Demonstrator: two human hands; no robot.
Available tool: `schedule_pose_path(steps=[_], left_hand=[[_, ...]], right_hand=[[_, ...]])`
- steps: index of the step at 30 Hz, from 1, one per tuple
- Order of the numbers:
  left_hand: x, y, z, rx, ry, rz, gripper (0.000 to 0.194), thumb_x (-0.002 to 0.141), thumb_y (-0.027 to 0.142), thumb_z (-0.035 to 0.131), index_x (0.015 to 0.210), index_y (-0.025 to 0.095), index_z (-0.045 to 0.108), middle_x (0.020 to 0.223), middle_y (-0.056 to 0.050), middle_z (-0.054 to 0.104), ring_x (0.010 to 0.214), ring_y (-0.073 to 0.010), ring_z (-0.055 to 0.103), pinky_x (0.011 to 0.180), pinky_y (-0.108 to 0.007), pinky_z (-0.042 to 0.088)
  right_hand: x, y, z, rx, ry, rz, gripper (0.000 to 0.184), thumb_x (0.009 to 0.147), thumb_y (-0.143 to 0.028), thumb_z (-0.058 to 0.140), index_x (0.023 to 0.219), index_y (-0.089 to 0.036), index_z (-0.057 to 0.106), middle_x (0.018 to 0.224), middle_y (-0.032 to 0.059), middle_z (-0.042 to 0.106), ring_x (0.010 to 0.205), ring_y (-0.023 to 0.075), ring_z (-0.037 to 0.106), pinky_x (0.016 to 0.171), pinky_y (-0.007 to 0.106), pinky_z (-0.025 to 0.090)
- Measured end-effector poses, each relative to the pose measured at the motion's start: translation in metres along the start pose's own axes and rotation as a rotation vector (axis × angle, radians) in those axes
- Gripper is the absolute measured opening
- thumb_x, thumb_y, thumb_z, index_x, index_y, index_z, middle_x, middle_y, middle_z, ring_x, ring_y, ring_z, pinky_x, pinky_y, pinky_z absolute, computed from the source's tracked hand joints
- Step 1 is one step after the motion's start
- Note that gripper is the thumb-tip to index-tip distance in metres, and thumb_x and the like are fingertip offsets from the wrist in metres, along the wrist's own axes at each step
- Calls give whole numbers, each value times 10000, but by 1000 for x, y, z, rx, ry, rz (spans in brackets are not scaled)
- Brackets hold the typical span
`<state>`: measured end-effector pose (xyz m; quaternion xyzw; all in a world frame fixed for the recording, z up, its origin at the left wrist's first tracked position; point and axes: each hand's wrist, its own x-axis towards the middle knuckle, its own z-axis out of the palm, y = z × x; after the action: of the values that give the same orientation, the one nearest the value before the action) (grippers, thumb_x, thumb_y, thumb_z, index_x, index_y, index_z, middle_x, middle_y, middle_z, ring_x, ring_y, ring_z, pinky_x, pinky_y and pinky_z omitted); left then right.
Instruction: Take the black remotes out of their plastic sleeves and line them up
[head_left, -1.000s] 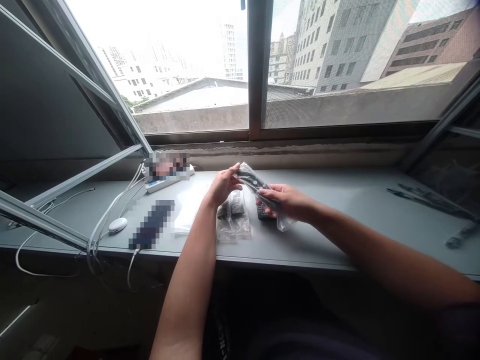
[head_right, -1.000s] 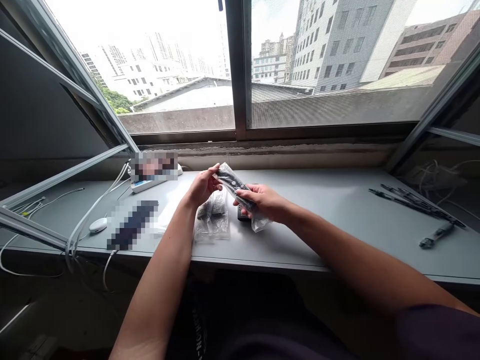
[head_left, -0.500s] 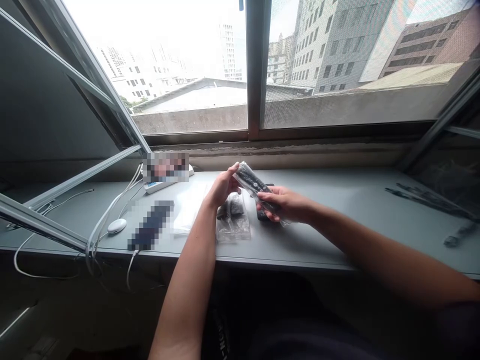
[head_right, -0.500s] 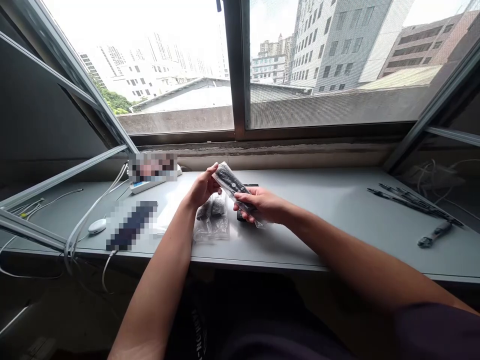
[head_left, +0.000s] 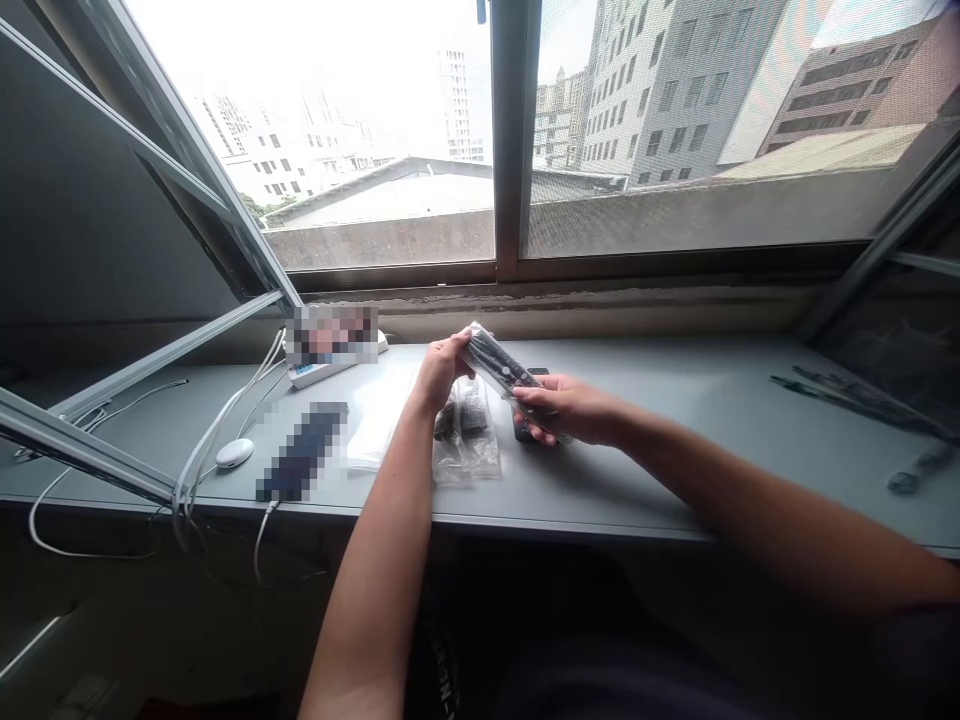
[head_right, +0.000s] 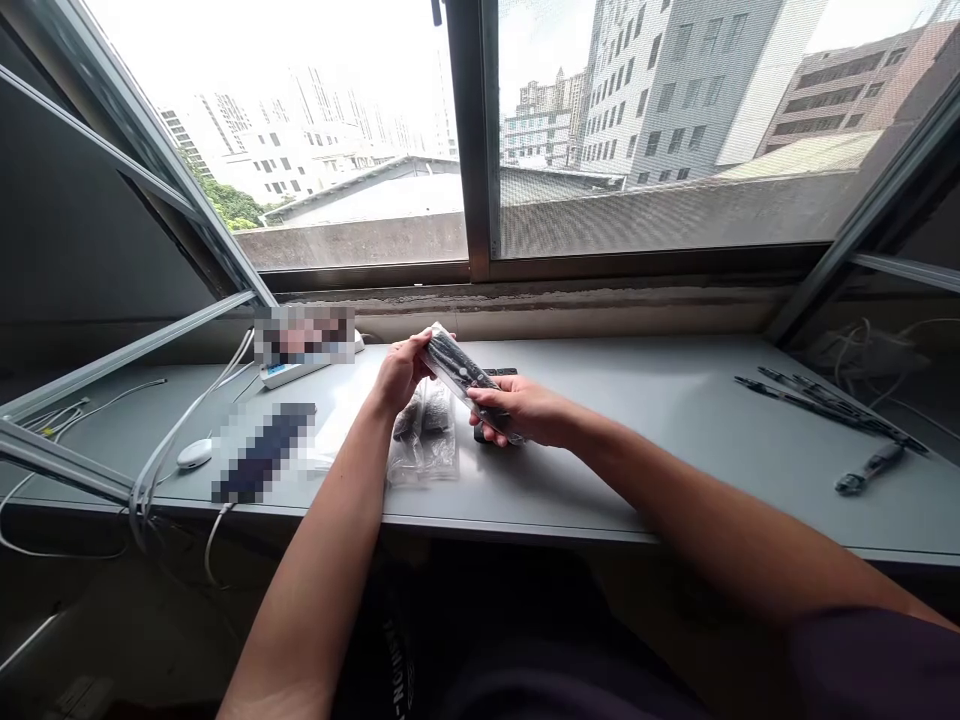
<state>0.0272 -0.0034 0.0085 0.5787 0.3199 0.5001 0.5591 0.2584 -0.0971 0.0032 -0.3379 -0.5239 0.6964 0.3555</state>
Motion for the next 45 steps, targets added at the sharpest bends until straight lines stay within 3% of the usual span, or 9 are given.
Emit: schedule_pose_path(steps=[7, 11, 17, 27, 31, 34, 40, 45], left_hand=[[-1, 1, 1, -16, -73, -40, 632, 961, 717, 666, 1177, 150, 845, 961, -121, 796, 717, -167, 659, 584, -258, 454], [-1, 1, 1, -21, -132, -124, 590, 937, 682, 708, 1250, 195, 822, 1032, -123, 813, 786, -193, 711, 596, -247, 437], [-1, 0, 1, 4, -121, -97, 584, 944, 644, 712, 1287, 181, 808, 1136, -147, 830, 917, -236, 767, 667, -257, 452], [1, -6, -2, -29, -159, -136, 633, 916, 695, 741, 1194, 136, 843, 1072, -156, 822, 803, -196, 708, 607, -250, 433], [2, -6, -2, -18, -94, -47, 589, 919, 664, 771, 1103, 112, 860, 936, -126, 798, 655, -130, 601, 562, -252, 390], [2, -4, -1, -19, -40, 1, 638, 913, 719, 753, 1075, 110, 859, 871, -114, 770, 646, -136, 591, 555, -268, 398], [0, -2, 0, -22, -83, -89, 605, 877, 683, 793, 1045, 106, 859, 861, -118, 767, 685, -154, 623, 574, -262, 410], [1, -3, 0, -19, -18, -26, 582, 865, 655, 809, 1023, 98, 865, 862, -112, 781, 643, -132, 593, 561, -263, 373]], right_hand=[[0, -1, 3, -5, -17, -17, 447, 936, -545, 875, 933, -159, 650, 818, 67, 750, 529, 128, 653, 399, 208, 480], [0, 1, 2, 17, -31, -12, 421, 943, -526, 872, 943, -161, 663, 853, 92, 779, 564, 147, 690, 429, 221, 518], [0, 3, -1, -22, -17, 15, 406, 921, -509, 896, 968, -161, 691, 894, 109, 805, 585, 164, 720, 473, 245, 578], [-1, 1, 0, 0, -26, -3, 396, 922, -496, 898, 968, -161, 692, 898, 94, 797, 595, 165, 733, 486, 247, 597], [-1, -1, 1, 5, -16, 2, 405, 904, -480, 921, 1009, -156, 702, 926, 102, 807, 642, 178, 766, 533, 254, 634], [-1, -2, 1, 19, 2, -14, 415, 888, -473, 939, 1010, -157, 699, 903, 91, 802, 641, 175, 766, 524, 240, 625], [-1, -2, 3, 19, -8, -23, 418, 896, -480, 929, 1018, -155, 697, 890, 90, 799, 616, 167, 749, 488, 227, 592], [-1, -4, 3, 13, -7, -20, 423, 886, -471, 939, 1019, -148, 701, 922, 94, 800, 670, 173, 764, 556, 245, 632]])
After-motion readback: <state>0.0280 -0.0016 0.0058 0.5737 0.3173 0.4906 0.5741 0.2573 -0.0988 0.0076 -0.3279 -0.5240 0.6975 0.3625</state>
